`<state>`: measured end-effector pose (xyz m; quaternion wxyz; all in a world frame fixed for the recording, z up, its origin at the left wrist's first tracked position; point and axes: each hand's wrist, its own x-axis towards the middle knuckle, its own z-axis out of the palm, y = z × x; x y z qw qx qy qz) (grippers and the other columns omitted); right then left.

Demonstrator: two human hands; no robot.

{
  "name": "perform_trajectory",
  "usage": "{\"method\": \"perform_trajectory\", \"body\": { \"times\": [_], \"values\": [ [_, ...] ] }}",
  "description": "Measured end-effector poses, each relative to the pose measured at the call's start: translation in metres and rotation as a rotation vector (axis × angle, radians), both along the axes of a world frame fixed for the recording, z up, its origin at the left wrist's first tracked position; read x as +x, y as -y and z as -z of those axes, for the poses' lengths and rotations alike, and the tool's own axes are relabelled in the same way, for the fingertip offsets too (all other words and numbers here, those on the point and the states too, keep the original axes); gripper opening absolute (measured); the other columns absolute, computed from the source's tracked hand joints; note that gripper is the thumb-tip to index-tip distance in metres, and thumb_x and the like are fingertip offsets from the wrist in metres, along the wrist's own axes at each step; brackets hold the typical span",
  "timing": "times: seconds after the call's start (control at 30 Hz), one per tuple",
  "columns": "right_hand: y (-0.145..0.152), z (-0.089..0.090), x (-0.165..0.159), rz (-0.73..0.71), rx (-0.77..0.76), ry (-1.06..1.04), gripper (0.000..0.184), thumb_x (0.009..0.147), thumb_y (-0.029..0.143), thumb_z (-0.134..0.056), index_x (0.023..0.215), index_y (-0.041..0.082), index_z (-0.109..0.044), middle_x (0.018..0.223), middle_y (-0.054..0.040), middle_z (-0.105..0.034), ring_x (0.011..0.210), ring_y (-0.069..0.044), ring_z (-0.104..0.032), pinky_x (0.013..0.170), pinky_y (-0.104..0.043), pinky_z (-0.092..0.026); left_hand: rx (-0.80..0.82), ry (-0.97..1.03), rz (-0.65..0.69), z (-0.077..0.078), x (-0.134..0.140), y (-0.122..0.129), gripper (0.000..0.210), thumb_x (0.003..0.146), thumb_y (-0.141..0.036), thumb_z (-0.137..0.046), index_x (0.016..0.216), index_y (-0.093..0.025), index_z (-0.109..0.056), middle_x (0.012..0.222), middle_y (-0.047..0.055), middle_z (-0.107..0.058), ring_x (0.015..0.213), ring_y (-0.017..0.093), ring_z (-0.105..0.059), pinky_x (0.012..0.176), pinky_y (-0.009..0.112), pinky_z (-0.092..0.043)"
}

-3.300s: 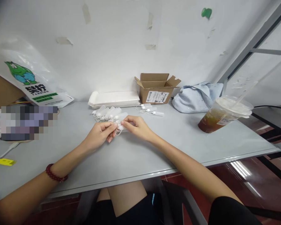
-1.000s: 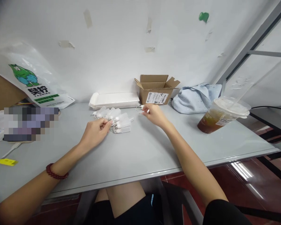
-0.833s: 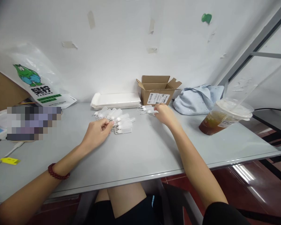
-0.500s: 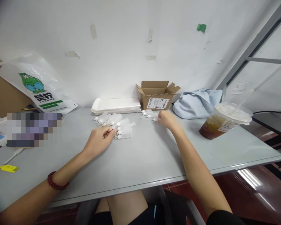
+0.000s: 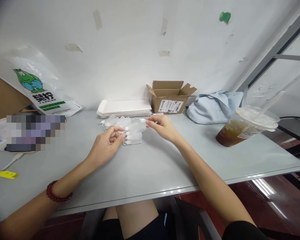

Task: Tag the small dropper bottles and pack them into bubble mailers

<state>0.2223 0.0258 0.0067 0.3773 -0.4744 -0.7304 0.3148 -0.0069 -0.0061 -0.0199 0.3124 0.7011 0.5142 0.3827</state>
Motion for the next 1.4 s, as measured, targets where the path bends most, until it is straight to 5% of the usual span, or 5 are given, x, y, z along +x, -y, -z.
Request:
{"method": "perform_trajectory", "body": {
  "times": [0.2, 0.4, 0.7, 1.03, 1.4],
  "values": [
    [0.012, 0.008, -0.023, -0.038, -0.021, -0.127, 0.036, 0.091, 0.045, -0.046, 0.082, 0.016, -0.065, 0.07, -0.0008, -0.06, 0.059, -0.01, -0.045, 0.058, -0.025, -0.037, -0.074, 0.128, 0.051, -0.005, -0.002, -0.003, 0.038, 0.085, -0.039, -0.052, 0.118, -0.02, -0.051, 0.078, -0.001, -0.061, 0.053, 0.011, -0.052, 0.053, 0.024, -0.043],
    [0.013, 0.008, -0.026, -0.046, -0.034, -0.096, 0.035, 0.086, 0.048, -0.053, 0.076, 0.016, -0.063, 0.064, 0.0007, -0.056, 0.056, -0.01, -0.043, 0.053, -0.024, -0.033, -0.138, 0.112, 0.12, -0.008, 0.0, -0.002, 0.023, 0.084, -0.036, -0.052, 0.084, -0.016, -0.062, 0.07, 0.001, -0.063, 0.051, 0.01, -0.051, 0.05, 0.023, -0.043],
    [0.016, 0.005, -0.027, 0.029, -0.048, -0.118, 0.035, 0.081, 0.05, -0.059, 0.078, 0.015, -0.065, 0.058, 0.0029, -0.051, 0.053, -0.009, -0.042, 0.049, -0.024, -0.03, -0.239, 0.167, 0.254, -0.021, 0.0, 0.002, 0.021, 0.082, -0.034, -0.055, 0.072, -0.016, -0.061, 0.052, -0.003, -0.054, 0.046, 0.009, -0.047, 0.048, 0.022, -0.039],
    [0.017, 0.005, -0.026, 0.017, -0.029, -0.114, 0.035, 0.083, 0.049, -0.058, 0.078, 0.016, -0.065, 0.058, 0.003, -0.051, 0.053, -0.009, -0.041, 0.049, -0.024, -0.03, -0.374, 0.394, 0.27, -0.02, -0.005, -0.003, 0.025, 0.081, -0.03, -0.044, 0.077, -0.013, -0.063, 0.066, 0.004, -0.063, 0.047, 0.012, -0.053, 0.046, 0.026, -0.038],
    [0.019, 0.005, -0.028, -0.05, -0.075, -0.142, 0.039, 0.083, 0.053, -0.056, 0.068, 0.017, -0.059, 0.059, 0.0023, -0.052, 0.054, -0.009, -0.043, 0.051, -0.024, -0.031, -0.366, 0.419, 0.176, -0.015, -0.003, -0.004, 0.021, 0.08, -0.032, -0.056, 0.074, -0.014, -0.063, 0.069, 0.002, -0.061, 0.046, 0.007, -0.048, 0.045, 0.023, -0.038]
  ]
}}
